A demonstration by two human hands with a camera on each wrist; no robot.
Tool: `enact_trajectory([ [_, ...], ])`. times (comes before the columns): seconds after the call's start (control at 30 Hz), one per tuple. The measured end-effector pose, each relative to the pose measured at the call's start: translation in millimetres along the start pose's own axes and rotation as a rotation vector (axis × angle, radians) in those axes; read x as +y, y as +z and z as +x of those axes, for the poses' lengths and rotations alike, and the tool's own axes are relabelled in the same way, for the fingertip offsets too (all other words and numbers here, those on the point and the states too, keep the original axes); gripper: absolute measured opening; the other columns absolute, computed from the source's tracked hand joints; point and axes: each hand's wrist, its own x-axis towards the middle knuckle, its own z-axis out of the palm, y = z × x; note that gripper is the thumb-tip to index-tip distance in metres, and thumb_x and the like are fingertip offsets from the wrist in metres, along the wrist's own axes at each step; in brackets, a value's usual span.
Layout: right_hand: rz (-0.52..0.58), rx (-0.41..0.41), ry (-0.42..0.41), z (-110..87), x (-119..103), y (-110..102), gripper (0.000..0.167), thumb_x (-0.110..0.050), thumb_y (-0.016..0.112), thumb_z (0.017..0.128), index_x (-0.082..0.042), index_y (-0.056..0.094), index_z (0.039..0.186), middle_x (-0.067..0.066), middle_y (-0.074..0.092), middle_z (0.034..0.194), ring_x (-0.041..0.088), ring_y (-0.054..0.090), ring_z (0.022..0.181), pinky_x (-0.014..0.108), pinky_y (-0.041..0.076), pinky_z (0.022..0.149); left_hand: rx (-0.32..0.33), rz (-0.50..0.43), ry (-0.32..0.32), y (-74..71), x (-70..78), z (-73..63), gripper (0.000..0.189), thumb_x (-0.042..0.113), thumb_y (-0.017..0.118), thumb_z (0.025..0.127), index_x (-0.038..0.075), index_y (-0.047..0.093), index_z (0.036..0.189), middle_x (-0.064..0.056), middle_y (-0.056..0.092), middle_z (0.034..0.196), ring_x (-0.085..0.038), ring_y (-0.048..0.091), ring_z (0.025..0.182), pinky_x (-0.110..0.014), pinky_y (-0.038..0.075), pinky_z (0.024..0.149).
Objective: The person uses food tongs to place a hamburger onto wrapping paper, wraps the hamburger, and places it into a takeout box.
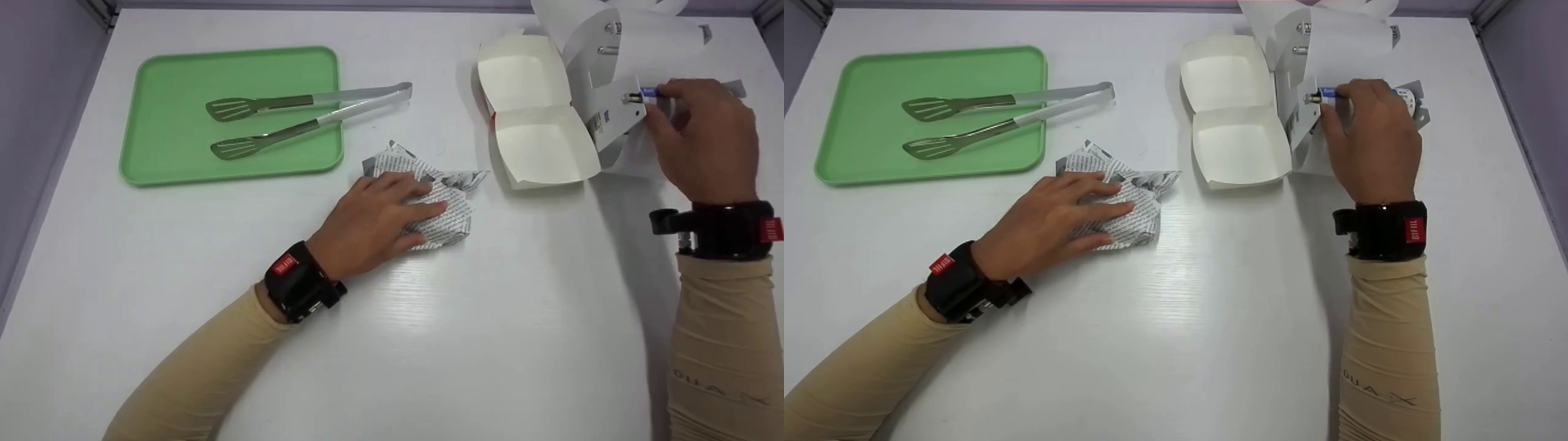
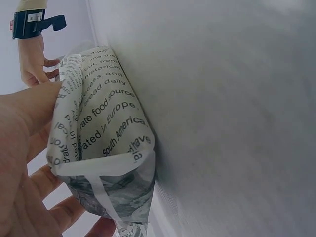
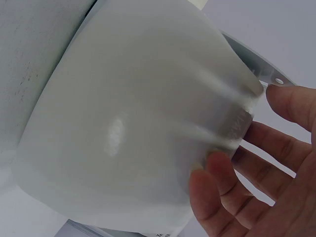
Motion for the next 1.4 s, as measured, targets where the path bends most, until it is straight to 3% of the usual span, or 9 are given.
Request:
enact_trajectory([
  [0.13,-0.006,0.009,-0.017,0.1,0.3,2.7,0.037,-0.02,0.06,0.1,-0.007,0.063,0.135,0.018,0.065,0.129,0.006,0.039,0.082,0.03,0.024,0.083,-0.001,0.004,0.002,0.3,0.0,-0.4,0.047,0.037,0.068,0.096,0.031,0.06,0.142,-0.002,0.058,0.146,-0.025,0.049,0.137,-0.051,0.043,0.108],
  [0.23,-0.021,0.011,-0.028,0.3,1.3,4.0,0.039,-0.02,0.06,0.101,-0.008,0.061,0.138,0.019,0.06,0.134,0.014,0.041,0.084,0.029,0.026,0.079,0.0,0.009,0.003,0.6,0.0,-0.2,0.048,0.037,0.069,0.095,0.032,0.06,0.142,-0.002,0.058,0.145,-0.024,0.05,0.136,-0.051,0.044,0.106],
  [0.43,-0.008,-0.008,0.019,1.0,0.5,6.3,0.045,-0.028,0.06,0.101,-0.016,0.058,0.144,0.015,0.049,0.136,0.005,0.035,0.079,0.025,0.028,0.067,-0.002,0.02,0.006,0.0,0.1,0.1,0.047,0.037,0.07,0.095,0.032,0.06,0.142,-0.001,0.059,0.144,-0.024,0.05,0.136,-0.05,0.045,0.106],
  [0.63,0.039,0.065,0.057,0.8,-1.0,9.5,0.038,-0.024,0.062,0.1,-0.016,0.064,0.137,-0.016,0.038,0.111,-0.007,0.029,0.079,0.019,0.027,0.07,-0.007,0.013,0.001,-0.4,0.0,0.3,0.047,0.037,0.069,0.096,0.032,0.06,0.142,-0.001,0.058,0.145,-0.024,0.048,0.138,-0.05,0.044,0.107],
  [0.83,0.057,0.094,0.1,2.8,-0.5,14.5,0.036,-0.025,0.06,0.1,-0.016,0.066,0.135,-0.027,0.024,0.1,-0.008,0.029,0.084,0.019,0.029,0.075,-0.005,0.002,-0.003,-0.3,0.1,0.2,0.047,0.036,0.068,0.096,0.032,0.06,0.142,-0.002,0.058,0.146,-0.024,0.048,0.138,-0.051,0.043,0.107],
  [1.1,0.169,0.114,0.117,3.6,-2.1,14.8,0.034,-0.021,0.064,0.099,-0.007,0.068,0.129,-0.026,0.023,0.097,-0.01,0.029,0.093,0.018,0.032,0.082,-0.008,0.0,-0.002,-0.5,0.3,0.3,0.046,0.036,0.068,0.096,0.031,0.06,0.142,-0.002,0.058,0.146,-0.024,0.049,0.137,-0.05,0.043,0.107],
  [1.4,0.345,0.116,0.219,7.7,-3.9,11.9,0.032,-0.022,0.07,0.095,-0.006,0.072,0.123,-0.019,0.033,0.094,-0.006,0.037,0.094,0.016,0.039,0.082,0.008,-0.011,0.004,0.3,-0.1,0.3,0.046,0.035,0.069,0.096,0.031,0.061,0.141,-0.002,0.058,0.145,-0.024,0.049,0.137,-0.05,0.043,0.106],
])
